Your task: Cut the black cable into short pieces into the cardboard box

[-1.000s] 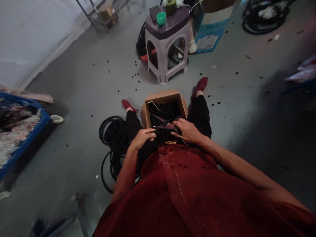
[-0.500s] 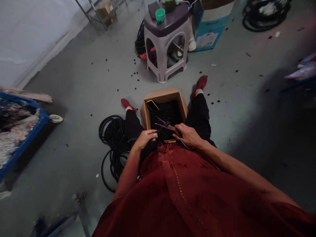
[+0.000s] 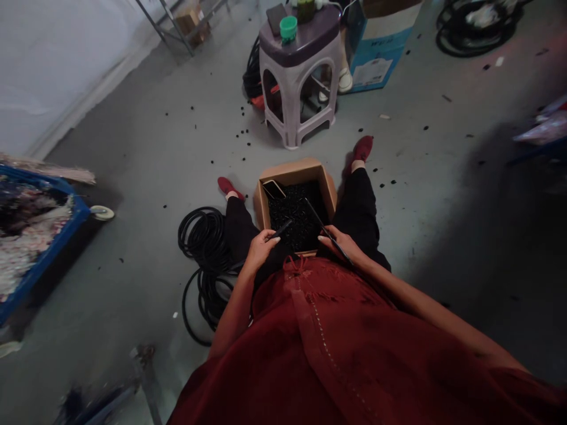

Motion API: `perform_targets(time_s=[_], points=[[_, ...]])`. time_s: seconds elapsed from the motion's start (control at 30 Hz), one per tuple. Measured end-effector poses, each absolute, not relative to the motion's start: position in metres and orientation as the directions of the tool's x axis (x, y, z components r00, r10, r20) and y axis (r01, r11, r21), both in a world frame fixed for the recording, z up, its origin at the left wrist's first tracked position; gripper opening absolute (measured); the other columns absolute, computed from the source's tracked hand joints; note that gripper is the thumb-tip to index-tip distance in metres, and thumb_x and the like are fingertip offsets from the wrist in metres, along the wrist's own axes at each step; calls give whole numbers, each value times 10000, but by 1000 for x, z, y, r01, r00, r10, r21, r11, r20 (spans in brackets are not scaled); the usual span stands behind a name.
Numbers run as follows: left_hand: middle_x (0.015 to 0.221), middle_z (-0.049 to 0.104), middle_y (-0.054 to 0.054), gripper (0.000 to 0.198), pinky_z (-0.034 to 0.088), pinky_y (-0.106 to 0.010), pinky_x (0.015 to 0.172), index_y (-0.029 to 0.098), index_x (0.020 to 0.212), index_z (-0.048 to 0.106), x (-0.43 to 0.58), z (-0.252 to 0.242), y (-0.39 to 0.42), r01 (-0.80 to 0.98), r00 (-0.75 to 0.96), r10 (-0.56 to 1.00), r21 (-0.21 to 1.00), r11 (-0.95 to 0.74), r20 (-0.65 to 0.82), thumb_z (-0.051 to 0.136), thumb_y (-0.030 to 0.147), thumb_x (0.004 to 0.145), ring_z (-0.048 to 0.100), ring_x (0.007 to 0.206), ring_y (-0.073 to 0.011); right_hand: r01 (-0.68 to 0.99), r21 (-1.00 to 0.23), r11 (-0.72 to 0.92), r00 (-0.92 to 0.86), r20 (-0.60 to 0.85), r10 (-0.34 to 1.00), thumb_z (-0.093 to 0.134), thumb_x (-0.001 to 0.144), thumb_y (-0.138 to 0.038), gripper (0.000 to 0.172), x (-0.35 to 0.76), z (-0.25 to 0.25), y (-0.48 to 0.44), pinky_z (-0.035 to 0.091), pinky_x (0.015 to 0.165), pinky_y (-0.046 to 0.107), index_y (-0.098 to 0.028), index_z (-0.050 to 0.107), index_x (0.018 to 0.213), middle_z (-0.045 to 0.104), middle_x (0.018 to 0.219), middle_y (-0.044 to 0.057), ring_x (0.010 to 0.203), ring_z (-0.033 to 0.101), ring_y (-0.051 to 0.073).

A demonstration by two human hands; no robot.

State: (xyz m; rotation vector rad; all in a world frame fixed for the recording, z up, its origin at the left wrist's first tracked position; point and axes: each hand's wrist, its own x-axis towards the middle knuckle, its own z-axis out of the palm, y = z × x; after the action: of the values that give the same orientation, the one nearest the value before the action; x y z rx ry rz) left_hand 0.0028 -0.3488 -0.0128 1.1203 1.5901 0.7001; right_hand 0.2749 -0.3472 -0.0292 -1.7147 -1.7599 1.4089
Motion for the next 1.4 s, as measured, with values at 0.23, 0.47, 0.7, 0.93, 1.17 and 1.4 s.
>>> perform_targets(time_s=[0.23, 0.47, 0.7, 0.93, 1.17, 1.4], points=[[842, 651, -35, 400, 407, -237, 673, 123, 1087, 669, 5, -4, -344, 283, -141, 915, 870, 403, -378, 573, 377, 793, 521, 675, -106, 542, -807, -236, -304, -450, 840, 486, 863, -536, 431, 272, -22, -349, 460, 708, 312, -204, 557, 1128, 672, 921, 51, 789, 622, 205], [840, 666, -38, 375, 429, -241, 695, 139, 1084, 697, 9, 5, -342, 287, -170, 932, 889, 357, -320, 588, 360, 801, 553, 713, -120, 552, -825, -119, -458, -420, 784, 506, 859, -542, 479, 264, -13, -349, 459, 743, 322, -192, 532, 1186, 681, 1020, 85, 899, 635, 239], [889, 661, -40, 329, 443, -247, 726, 163, 1068, 715, 14, 9, -343, 358, -159, 953, 885, 299, -258, 580, 341, 827, 581, 771, -136, 568, -817, -99, -473, -423, 773, 518, 861, -514, 456, 255, -3, -344, 459, 738, 321, -194, 526, 1185, 680, 1000, 81, 888, 636, 241], [941, 681, -47, 274, 446, -270, 823, 191, 1042, 726, 19, 10, -343, 440, -136, 966, 860, 257, -219, 573, 310, 848, 606, 895, -168, 495, -862, -111, -526, -399, 751, 494, 876, -516, 415, 248, 1, -335, 472, 801, 342, -200, 532, 1142, 661, 1054, 72, 955, 618, 233], [1022, 687, -68, 269, 440, -283, 883, 179, 1048, 721, 23, 16, -343, 508, -113, 979, 837, 203, -168, 548, 288, 873, 613, 957, -179, 469, -873, -136, -561, -413, 717, 455, 882, -521, 417, 244, 5, -330, 482, 761, 312, -173, 519, 1104, 631, 1023, 80, 924, 604, 208], [1003, 685, -60, 261, 444, -276, 855, 193, 1050, 721, 26, 17, -344, 552, -87, 985, 816, 174, -151, 541, 279, 882, 621, 938, -177, 492, -856, -158, -527, -438, 728, 450, 879, -556, 424, 241, 1, -328, 485, 719, 303, -186, 528, 1071, 645, 960, 63, 843, 611, 192]])
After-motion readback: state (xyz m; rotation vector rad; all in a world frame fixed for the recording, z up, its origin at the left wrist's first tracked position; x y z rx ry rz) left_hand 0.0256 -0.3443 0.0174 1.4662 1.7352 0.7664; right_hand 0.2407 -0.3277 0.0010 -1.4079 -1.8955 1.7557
